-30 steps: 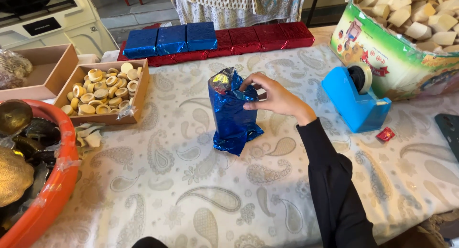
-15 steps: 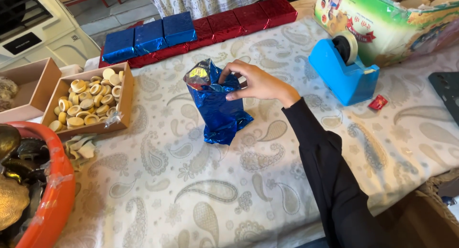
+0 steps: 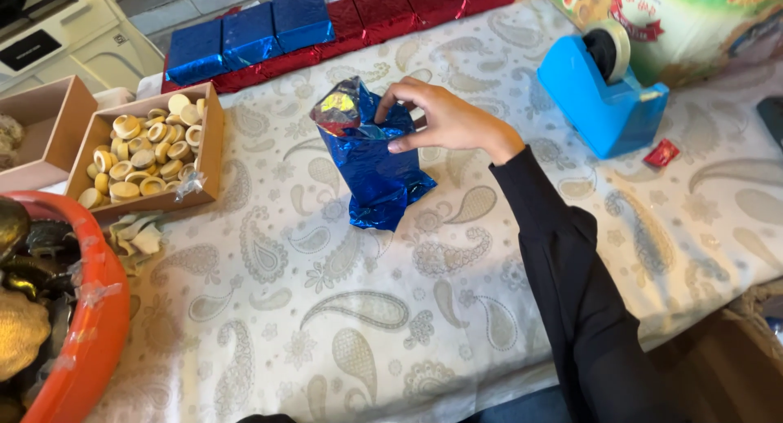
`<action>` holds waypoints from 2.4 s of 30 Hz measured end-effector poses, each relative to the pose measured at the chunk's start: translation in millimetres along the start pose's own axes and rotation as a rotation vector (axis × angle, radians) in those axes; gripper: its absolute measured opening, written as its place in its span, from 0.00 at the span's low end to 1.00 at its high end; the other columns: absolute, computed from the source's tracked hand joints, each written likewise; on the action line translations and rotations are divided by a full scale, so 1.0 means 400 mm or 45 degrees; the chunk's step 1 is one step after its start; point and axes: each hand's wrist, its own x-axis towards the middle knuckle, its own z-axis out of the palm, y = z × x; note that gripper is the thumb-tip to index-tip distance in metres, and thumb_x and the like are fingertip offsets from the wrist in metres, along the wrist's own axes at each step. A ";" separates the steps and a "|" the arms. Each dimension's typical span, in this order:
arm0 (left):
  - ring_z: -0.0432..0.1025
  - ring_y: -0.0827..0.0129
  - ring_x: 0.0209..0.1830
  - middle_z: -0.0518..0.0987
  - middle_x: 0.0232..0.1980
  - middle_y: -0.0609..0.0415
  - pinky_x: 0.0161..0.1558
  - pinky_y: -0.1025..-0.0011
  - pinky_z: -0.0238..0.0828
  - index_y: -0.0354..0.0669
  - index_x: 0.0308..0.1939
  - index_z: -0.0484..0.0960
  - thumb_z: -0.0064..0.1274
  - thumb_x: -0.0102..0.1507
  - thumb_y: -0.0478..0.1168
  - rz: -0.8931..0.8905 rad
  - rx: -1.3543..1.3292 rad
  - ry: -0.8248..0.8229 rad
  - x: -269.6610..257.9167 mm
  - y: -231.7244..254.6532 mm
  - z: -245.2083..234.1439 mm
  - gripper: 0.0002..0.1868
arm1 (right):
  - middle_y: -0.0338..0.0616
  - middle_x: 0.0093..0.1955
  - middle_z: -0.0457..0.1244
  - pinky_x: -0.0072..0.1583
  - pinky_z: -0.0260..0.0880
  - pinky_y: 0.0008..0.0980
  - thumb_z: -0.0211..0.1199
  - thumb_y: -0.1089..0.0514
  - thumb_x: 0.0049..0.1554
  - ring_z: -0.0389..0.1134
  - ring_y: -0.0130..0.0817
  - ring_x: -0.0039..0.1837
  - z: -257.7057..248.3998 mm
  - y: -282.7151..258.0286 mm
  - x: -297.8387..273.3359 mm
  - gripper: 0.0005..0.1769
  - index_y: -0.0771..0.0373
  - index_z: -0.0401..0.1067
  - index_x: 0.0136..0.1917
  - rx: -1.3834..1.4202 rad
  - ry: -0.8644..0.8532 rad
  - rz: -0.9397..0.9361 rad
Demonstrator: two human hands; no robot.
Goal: Manually wrap small items in blue decorative foil on a table.
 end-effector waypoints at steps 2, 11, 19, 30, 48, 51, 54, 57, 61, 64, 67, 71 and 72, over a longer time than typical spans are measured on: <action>0.81 0.69 0.46 0.87 0.48 0.54 0.50 0.70 0.77 0.45 0.48 0.83 0.54 0.66 0.46 -0.016 0.030 -0.010 0.014 0.015 0.000 0.12 | 0.37 0.62 0.61 0.59 0.76 0.39 0.77 0.50 0.50 0.62 0.38 0.68 0.004 0.010 -0.003 0.24 0.53 0.73 0.58 0.003 0.006 -0.013; 0.82 0.69 0.48 0.87 0.51 0.53 0.51 0.69 0.77 0.46 0.52 0.84 0.52 0.66 0.47 -0.064 0.185 0.061 0.005 0.048 -0.002 0.15 | 0.37 0.62 0.60 0.60 0.74 0.39 0.77 0.52 0.49 0.62 0.39 0.68 0.016 0.022 0.006 0.25 0.53 0.72 0.58 -0.008 -0.006 -0.018; 0.82 0.69 0.50 0.87 0.53 0.53 0.52 0.68 0.77 0.47 0.55 0.84 0.51 0.65 0.48 -0.014 0.337 0.226 0.111 -0.045 -0.012 0.18 | 0.38 0.62 0.59 0.58 0.74 0.36 0.77 0.56 0.50 0.61 0.36 0.66 0.011 0.025 0.005 0.28 0.53 0.66 0.61 0.034 -0.029 -0.046; 0.70 0.51 0.58 0.75 0.53 0.47 0.58 0.58 0.67 0.50 0.53 0.84 0.65 0.58 0.52 -0.083 0.596 0.611 0.254 -0.228 0.071 0.22 | 0.37 0.57 0.59 0.54 0.75 0.32 0.77 0.59 0.50 0.62 0.33 0.62 0.008 0.071 0.012 0.24 0.59 0.65 0.52 0.044 0.040 -0.042; 0.82 0.61 0.51 0.86 0.52 0.48 0.54 0.64 0.77 0.49 0.63 0.81 0.65 0.61 0.41 0.071 0.239 0.934 0.307 -0.287 0.085 0.25 | 0.38 0.64 0.62 0.67 0.70 0.35 0.72 0.54 0.54 0.66 0.30 0.67 -0.015 0.017 0.005 0.31 0.59 0.71 0.70 0.158 0.018 -0.103; 0.82 0.67 0.48 0.86 0.47 0.49 0.52 0.68 0.77 0.47 0.66 0.76 0.65 0.59 0.36 0.058 -0.016 1.024 0.318 -0.266 0.093 0.31 | 0.35 0.64 0.65 0.64 0.71 0.31 0.66 0.54 0.60 0.69 0.27 0.63 -0.007 0.047 0.021 0.23 0.60 0.70 0.68 0.231 0.078 -0.137; 0.82 0.72 0.44 0.86 0.44 0.50 0.50 0.73 0.79 0.45 0.66 0.76 0.64 0.59 0.33 0.073 -0.173 1.100 0.329 -0.275 0.107 0.30 | 0.34 0.57 0.66 0.57 0.72 0.28 0.68 0.54 0.59 0.70 0.24 0.56 0.004 0.052 0.024 0.19 0.61 0.70 0.61 0.302 0.137 -0.061; 0.82 0.73 0.44 0.87 0.44 0.51 0.49 0.75 0.80 0.41 0.62 0.80 0.63 0.61 0.32 0.094 -0.169 1.134 0.328 -0.281 0.116 0.24 | 0.35 0.52 0.67 0.55 0.72 0.26 0.69 0.55 0.60 0.70 0.23 0.53 0.009 0.087 0.026 0.15 0.63 0.70 0.56 0.351 0.194 -0.045; 0.82 0.73 0.43 0.88 0.44 0.50 0.47 0.75 0.79 0.40 0.59 0.83 0.64 0.63 0.33 0.028 -0.229 1.140 0.331 -0.305 0.114 0.19 | 0.35 0.51 0.67 0.54 0.73 0.26 0.69 0.56 0.61 0.71 0.23 0.53 0.003 0.064 0.027 0.13 0.62 0.70 0.55 0.354 0.247 -0.065; 0.80 0.73 0.43 0.88 0.45 0.48 0.45 0.75 0.77 0.38 0.56 0.85 0.64 0.64 0.34 -0.016 -0.305 1.133 0.316 -0.282 0.105 0.16 | 0.34 0.51 0.66 0.53 0.73 0.25 0.69 0.57 0.59 0.70 0.22 0.52 0.006 0.031 0.022 0.16 0.61 0.70 0.59 0.340 0.268 -0.073; 0.80 0.74 0.42 0.86 0.49 0.51 0.43 0.76 0.77 0.39 0.55 0.83 0.65 0.62 0.36 0.050 -0.161 1.142 0.295 -0.203 0.073 0.18 | 0.35 0.51 0.65 0.52 0.72 0.22 0.66 0.60 0.61 0.70 0.20 0.51 0.002 0.018 0.024 0.17 0.61 0.71 0.63 0.358 0.314 -0.085; 0.82 0.69 0.43 0.84 0.51 0.55 0.43 0.74 0.79 0.42 0.50 0.82 0.68 0.59 0.42 0.162 0.245 1.083 0.254 -0.159 0.060 0.18 | 0.34 0.51 0.63 0.47 0.69 0.19 0.62 0.63 0.64 0.69 0.17 0.46 0.014 0.018 0.021 0.14 0.62 0.71 0.63 0.369 0.414 -0.070; 0.81 0.67 0.46 0.84 0.51 0.55 0.45 0.72 0.79 0.43 0.49 0.83 0.69 0.59 0.44 0.204 0.366 1.042 0.246 -0.149 0.056 0.19 | 0.34 0.50 0.62 0.45 0.69 0.18 0.61 0.64 0.64 0.69 0.16 0.45 0.014 0.015 0.022 0.13 0.62 0.71 0.63 0.376 0.437 -0.066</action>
